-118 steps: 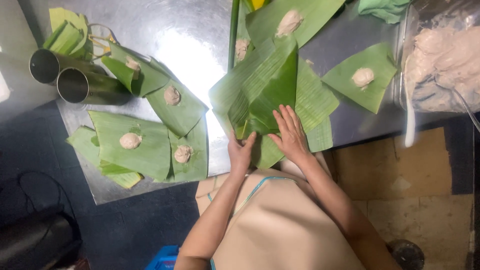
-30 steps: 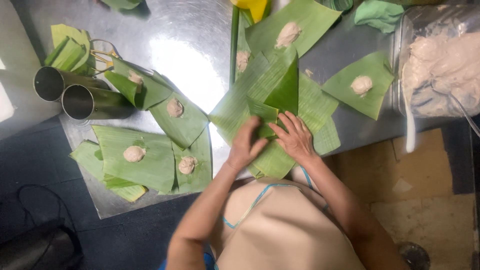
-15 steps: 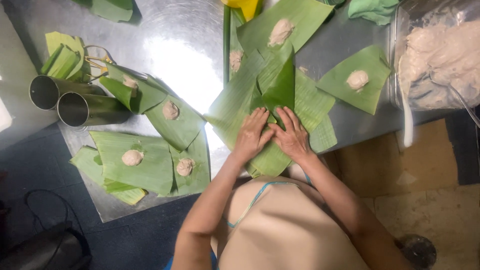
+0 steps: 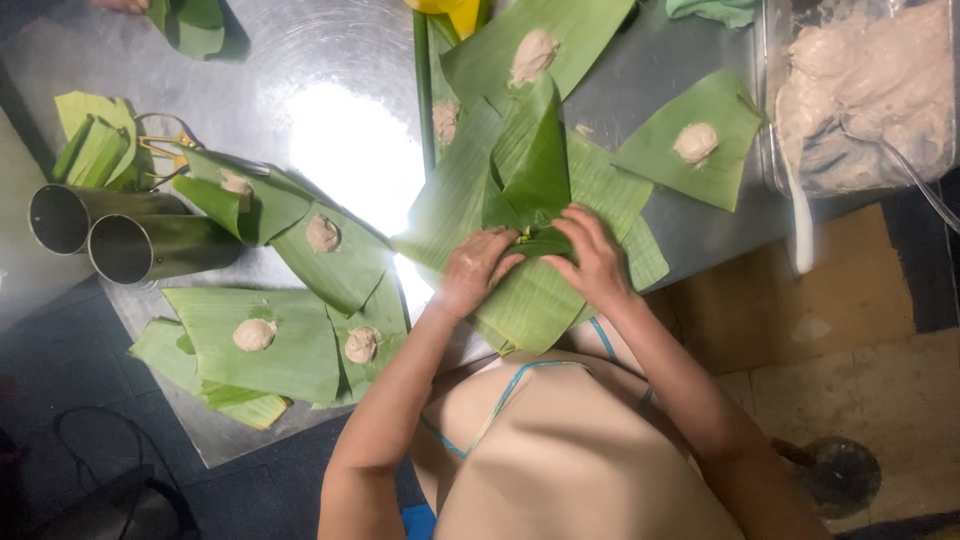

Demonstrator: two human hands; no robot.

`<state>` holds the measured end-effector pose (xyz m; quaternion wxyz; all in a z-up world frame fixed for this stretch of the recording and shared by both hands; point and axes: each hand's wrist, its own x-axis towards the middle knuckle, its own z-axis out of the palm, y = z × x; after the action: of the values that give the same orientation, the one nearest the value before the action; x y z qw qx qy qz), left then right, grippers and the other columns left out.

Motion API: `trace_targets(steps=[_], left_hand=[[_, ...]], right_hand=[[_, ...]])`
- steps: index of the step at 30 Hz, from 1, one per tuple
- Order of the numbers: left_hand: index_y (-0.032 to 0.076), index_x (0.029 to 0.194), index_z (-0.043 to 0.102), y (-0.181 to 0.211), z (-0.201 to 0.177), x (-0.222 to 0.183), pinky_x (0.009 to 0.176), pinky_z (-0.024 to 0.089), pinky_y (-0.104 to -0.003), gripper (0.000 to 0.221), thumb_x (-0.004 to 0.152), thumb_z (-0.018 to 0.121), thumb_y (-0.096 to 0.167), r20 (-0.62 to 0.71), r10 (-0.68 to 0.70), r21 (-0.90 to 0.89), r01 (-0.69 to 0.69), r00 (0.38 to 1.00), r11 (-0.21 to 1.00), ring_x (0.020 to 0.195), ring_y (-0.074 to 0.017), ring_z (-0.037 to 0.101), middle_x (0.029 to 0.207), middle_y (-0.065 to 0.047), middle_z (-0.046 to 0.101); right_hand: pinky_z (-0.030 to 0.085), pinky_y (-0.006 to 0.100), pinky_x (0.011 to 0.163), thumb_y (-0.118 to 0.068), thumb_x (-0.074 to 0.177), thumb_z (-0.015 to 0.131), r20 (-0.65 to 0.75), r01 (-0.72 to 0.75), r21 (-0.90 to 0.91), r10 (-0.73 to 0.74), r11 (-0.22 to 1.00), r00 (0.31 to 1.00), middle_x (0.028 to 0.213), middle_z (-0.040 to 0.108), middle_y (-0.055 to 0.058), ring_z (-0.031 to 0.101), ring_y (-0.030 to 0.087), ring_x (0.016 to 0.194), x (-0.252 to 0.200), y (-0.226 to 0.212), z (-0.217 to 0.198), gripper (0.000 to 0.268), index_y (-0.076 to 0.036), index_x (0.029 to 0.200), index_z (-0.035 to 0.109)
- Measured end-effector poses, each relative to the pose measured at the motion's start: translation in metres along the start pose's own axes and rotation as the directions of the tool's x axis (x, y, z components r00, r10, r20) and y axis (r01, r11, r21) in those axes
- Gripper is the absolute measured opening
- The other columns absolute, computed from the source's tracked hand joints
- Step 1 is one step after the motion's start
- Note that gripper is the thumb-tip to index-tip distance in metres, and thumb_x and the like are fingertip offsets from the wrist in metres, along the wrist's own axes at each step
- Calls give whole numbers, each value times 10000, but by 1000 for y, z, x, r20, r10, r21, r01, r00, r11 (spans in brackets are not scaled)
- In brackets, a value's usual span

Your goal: Wrapping portions of food paste into banana leaves using a folding and rolling technique.

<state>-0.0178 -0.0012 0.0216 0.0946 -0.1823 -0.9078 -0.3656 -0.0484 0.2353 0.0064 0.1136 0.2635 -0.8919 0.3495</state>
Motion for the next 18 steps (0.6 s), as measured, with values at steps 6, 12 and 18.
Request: trace_targets(steps=[6,12,18], left_hand=[[95,1201,697,3,-7,7,900,576,-390,304,1006,663,326,5,23,-5,-23,1000,1000,974,-298,727,909,-111,711],[40,1181,682,-1,-16,24,844,568,-477,286,1045,619,283,110,-58,-190,79,992,979,931,-393,700,902,-190,693],[84,1103,683,-18,-2,28,836,551,-457,311,1055,592,377,108,-146,-246,169,983,954,893,-372,670,871,-156,674]], right_hand=[[552,459,944,-128,895,820,-104,-21,139,35,990,994,1145,724,126,703,336,1059,-19,6,-15,359,-25,1229,734],[536,471,937,-177,952,755,28,-122,195,119,973,992,1115,720,138,683,356,1046,-7,16,-17,303,-56,1229,755],[515,511,923,-198,985,727,99,-241,188,226,952,969,1096,653,177,656,398,1010,2,16,-12,252,-23,1165,754]])
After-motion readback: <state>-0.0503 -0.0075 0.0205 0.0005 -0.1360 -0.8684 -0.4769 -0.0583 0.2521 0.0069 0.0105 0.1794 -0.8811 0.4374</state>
